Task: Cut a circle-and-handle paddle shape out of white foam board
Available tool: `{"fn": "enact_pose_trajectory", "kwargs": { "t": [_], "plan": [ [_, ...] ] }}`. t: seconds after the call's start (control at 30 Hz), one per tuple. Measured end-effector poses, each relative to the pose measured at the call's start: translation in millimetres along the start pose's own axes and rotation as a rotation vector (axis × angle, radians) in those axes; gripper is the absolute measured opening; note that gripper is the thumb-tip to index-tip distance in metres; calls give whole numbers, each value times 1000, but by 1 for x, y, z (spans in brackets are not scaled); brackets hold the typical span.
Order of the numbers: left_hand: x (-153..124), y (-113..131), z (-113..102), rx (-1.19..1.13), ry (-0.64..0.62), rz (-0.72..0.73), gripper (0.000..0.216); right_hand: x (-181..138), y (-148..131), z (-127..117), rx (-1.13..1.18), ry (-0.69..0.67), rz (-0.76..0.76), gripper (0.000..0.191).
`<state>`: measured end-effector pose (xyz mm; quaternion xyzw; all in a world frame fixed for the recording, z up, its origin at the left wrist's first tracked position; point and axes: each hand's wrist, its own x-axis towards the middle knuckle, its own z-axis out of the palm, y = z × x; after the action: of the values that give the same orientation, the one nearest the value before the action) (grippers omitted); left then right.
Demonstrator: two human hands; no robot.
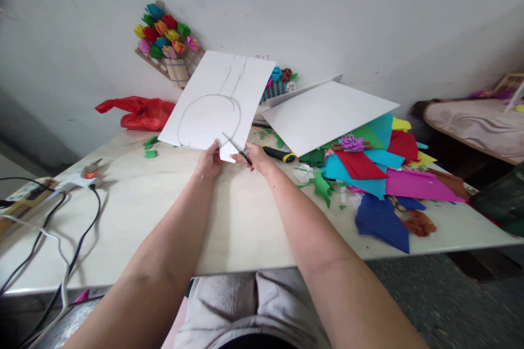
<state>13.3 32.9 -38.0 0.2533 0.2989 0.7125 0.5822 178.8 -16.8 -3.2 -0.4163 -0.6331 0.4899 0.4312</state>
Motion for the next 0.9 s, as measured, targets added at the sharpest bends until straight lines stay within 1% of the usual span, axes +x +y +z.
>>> {"fn": "enact_pose_trajectory", "kwargs": {
  "t": [0.1,0.2,0.27,0.33,0.47,0.6,0.73,0.83,0.9],
  "plan": [
    [-2,1,1,-9,1,28,17,-2,-1,2,28,-42,40,38],
    [-5,4,3,-31,15,66,16,-4,-2,1,0,-131,89,31],
    [-7,7,5,-53,45,91,14,-5,-2,-1,-34,-166,123,33],
    [-8,9,6,-76,84,111,13,-5,-2,-4,-60,-169,137,36],
    [-7,12,5,-111,147,139,14,2,6,-9,-132,-108,139,36],
    [-1,13,1,-118,182,199,16,9,12,-13,-401,-46,46,41],
    [6,15,-6,-112,225,252,18,7,6,-19,-662,-30,-61,38],
    [10,16,-11,-121,245,274,18,3,0,-22,-843,13,-64,35],
    [10,17,-13,-84,227,295,22,2,-3,-20,-968,42,-41,34]
  ]
}}
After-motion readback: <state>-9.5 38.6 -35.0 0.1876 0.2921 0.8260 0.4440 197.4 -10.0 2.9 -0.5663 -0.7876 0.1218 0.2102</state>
